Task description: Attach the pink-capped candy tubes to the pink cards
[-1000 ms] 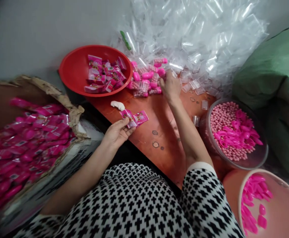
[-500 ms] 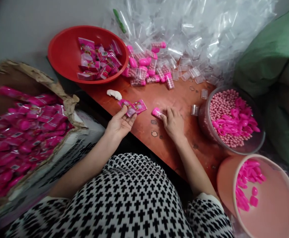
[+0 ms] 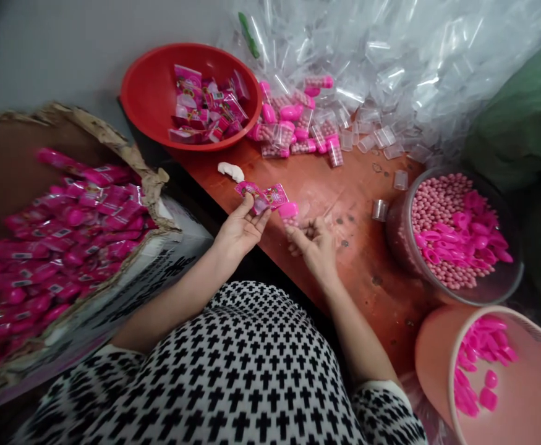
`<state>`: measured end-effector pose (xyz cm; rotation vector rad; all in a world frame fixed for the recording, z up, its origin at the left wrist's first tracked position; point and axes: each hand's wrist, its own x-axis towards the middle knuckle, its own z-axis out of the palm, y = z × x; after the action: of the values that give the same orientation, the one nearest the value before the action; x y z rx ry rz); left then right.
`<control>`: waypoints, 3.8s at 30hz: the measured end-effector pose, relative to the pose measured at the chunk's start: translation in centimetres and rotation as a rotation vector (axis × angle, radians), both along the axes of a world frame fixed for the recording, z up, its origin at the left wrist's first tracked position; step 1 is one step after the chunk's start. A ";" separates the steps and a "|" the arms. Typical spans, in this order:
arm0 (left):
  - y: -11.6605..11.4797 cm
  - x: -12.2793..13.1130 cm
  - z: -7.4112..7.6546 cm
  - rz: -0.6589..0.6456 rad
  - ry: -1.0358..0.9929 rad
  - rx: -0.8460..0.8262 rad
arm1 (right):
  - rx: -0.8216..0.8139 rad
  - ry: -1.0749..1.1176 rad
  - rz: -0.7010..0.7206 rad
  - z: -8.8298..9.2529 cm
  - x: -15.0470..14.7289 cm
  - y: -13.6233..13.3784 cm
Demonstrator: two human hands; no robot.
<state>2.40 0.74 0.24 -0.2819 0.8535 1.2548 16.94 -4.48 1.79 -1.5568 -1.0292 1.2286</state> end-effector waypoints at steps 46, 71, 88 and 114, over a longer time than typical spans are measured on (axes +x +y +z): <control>0.2 -0.8 0.5 -0.492 0.359 0.491 | 0.151 0.250 -0.082 -2.0 -4.0 -0.3; -0.4 -0.8 0.5 -0.500 0.256 0.383 | 0.170 0.406 -0.004 -1.7 -2.5 0.4; -1.8 -9.2 1.5 0.187 0.748 0.483 | 0.185 0.284 -0.005 -2.1 -1.3 2.4; 0.3 -1.8 -3.2 -0.323 1.470 0.860 | 0.156 0.362 -0.026 -3.6 -2.1 6.9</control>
<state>0.64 0.99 -2.95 1.5841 1.3425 1.2824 14.82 2.47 -1.84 -1.1712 -0.8424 1.3197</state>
